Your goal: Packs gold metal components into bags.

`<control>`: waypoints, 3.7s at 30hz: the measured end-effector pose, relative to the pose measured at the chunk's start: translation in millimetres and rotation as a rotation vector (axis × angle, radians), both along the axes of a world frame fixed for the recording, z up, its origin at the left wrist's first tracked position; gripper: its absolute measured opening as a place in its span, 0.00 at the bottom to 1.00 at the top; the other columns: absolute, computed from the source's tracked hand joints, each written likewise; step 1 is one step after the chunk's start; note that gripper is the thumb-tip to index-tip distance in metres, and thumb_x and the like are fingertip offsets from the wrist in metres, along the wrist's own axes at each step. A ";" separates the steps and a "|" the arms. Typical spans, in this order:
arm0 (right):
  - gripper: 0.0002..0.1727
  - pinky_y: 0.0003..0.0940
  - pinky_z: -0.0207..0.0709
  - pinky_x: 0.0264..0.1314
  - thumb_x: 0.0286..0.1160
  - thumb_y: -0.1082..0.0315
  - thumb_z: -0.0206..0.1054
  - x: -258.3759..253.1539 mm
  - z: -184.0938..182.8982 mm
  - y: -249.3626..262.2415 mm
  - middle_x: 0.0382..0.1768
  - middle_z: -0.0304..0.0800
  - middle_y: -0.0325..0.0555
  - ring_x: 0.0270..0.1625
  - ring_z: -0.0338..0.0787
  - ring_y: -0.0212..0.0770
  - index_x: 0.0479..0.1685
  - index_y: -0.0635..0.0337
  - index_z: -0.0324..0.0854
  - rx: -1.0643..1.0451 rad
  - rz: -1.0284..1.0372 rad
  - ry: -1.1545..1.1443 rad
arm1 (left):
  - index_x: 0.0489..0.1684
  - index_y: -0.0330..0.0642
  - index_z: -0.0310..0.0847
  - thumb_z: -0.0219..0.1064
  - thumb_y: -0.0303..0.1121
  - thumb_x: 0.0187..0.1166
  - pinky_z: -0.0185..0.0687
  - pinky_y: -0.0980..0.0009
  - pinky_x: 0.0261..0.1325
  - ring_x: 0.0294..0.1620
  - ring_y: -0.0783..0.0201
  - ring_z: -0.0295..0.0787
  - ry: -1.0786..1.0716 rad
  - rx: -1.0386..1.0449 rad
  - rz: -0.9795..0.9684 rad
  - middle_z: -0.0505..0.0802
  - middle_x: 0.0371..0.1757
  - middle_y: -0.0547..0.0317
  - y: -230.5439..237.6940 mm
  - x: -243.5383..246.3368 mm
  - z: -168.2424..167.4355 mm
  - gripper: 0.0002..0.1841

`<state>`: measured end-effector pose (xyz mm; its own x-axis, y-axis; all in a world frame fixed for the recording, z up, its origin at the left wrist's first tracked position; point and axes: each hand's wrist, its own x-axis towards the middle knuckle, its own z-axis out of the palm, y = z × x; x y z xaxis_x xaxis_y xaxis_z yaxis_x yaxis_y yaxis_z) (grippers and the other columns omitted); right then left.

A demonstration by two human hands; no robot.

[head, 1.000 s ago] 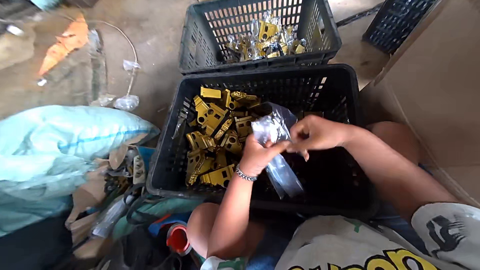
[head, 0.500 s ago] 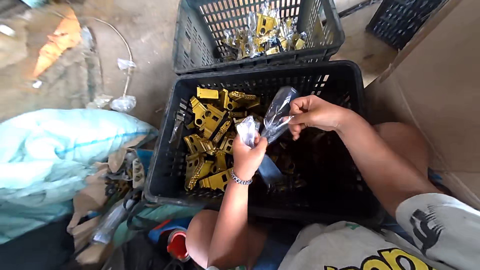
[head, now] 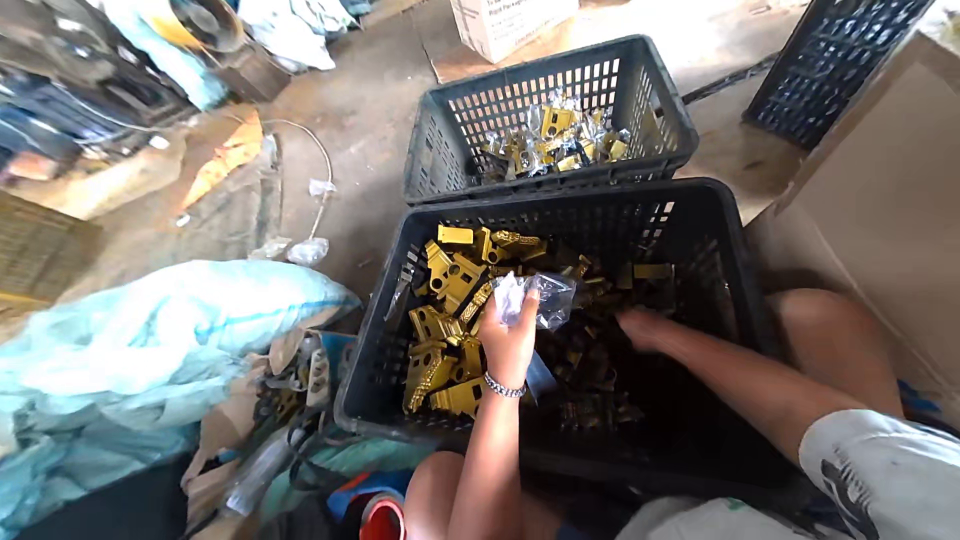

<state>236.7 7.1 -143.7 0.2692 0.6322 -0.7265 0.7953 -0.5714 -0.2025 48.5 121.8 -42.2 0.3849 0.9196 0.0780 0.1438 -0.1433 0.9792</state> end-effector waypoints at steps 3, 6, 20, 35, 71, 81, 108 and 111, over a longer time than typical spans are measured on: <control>0.36 0.75 0.62 0.79 0.65 0.78 0.76 11.5 12.2 -5.0 0.85 0.51 0.81 0.87 0.52 0.82 0.78 0.75 0.70 0.106 -0.084 0.009 | 0.69 0.27 0.76 0.65 0.23 0.80 0.80 0.73 0.50 0.47 0.70 0.84 0.016 -0.104 -0.048 0.88 0.54 0.46 -1.8 -0.3 7.0 0.19; 0.35 0.64 0.66 0.81 0.80 0.72 0.68 12.6 29.7 -14.3 0.83 0.58 0.78 0.82 0.66 0.76 0.84 0.75 0.60 0.217 -0.174 0.057 | 0.57 0.28 0.82 0.63 0.21 0.77 0.81 0.77 0.41 0.39 0.72 0.83 -0.015 -0.061 -0.099 0.86 0.46 0.51 -3.5 -2.5 3.3 0.13; 0.34 0.47 0.84 0.68 0.66 0.39 0.74 -21.2 133.9 -47.7 0.60 0.90 0.42 0.64 0.90 0.43 0.69 0.47 0.78 1.480 -0.949 1.268 | 0.62 0.20 0.76 0.69 0.21 0.73 0.84 0.76 0.51 0.45 0.72 0.87 -0.099 -0.043 -0.073 0.90 0.47 0.46 -19.4 9.4 -10.0 0.20; 0.13 0.41 0.92 0.51 0.89 0.66 0.51 -48.6 115.5 -24.2 0.47 0.93 0.50 0.46 0.96 0.44 0.64 0.63 0.68 1.327 -1.136 1.165 | 0.57 0.23 0.82 0.69 0.22 0.71 0.86 0.75 0.50 0.42 0.73 0.89 -0.039 -0.132 -0.195 0.92 0.46 0.49 -37.6 7.0 5.5 0.17; 0.07 0.56 0.84 0.61 0.71 0.80 0.71 23.1 158.6 -18.2 0.51 0.91 0.64 0.54 0.92 0.58 0.45 0.72 0.88 1.187 -0.096 -0.072 | 0.62 0.28 0.74 0.43 0.24 0.88 0.89 0.66 0.44 0.40 0.60 0.93 -0.233 -0.598 -0.211 0.93 0.45 0.49 -12.0 -8.8 25.7 0.16; 0.05 0.19 0.84 0.49 0.78 0.72 0.68 -34.7 112.8 -25.8 0.38 0.92 0.34 0.40 0.89 0.20 0.43 0.65 0.88 0.998 -0.366 0.791 | 0.46 0.33 0.83 0.83 0.16 0.53 0.85 0.81 0.37 0.30 0.77 0.87 -0.202 -0.396 -0.387 0.93 0.34 0.61 -51.4 4.4 7.3 0.21; 0.13 0.21 0.76 0.24 0.63 0.67 0.82 -18.4 126.0 16.2 0.17 0.81 0.37 0.19 0.79 0.24 0.23 0.63 0.84 0.815 0.018 0.751 | 0.55 0.37 0.81 0.78 0.24 0.64 0.92 0.69 0.52 0.43 0.71 0.93 -0.172 -0.241 -0.482 0.95 0.41 0.63 -7.9 1.4 2.8 0.20; 0.13 0.18 0.73 0.22 0.69 0.73 0.73 2.9 130.0 24.4 0.14 0.79 0.32 0.16 0.77 0.21 0.17 0.61 0.78 0.872 -0.027 0.878 | 0.39 0.39 0.84 0.77 0.23 0.64 0.90 0.73 0.39 0.30 0.76 0.89 -0.077 0.049 -0.401 0.91 0.29 0.69 0.1 -1.6 2.9 0.09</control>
<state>239.6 31.5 -13.8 -0.0758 0.9971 -0.0072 0.1880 0.0072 -0.9821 46.9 121.9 -39.3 0.7034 0.6925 0.1603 -0.0063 -0.2195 0.9756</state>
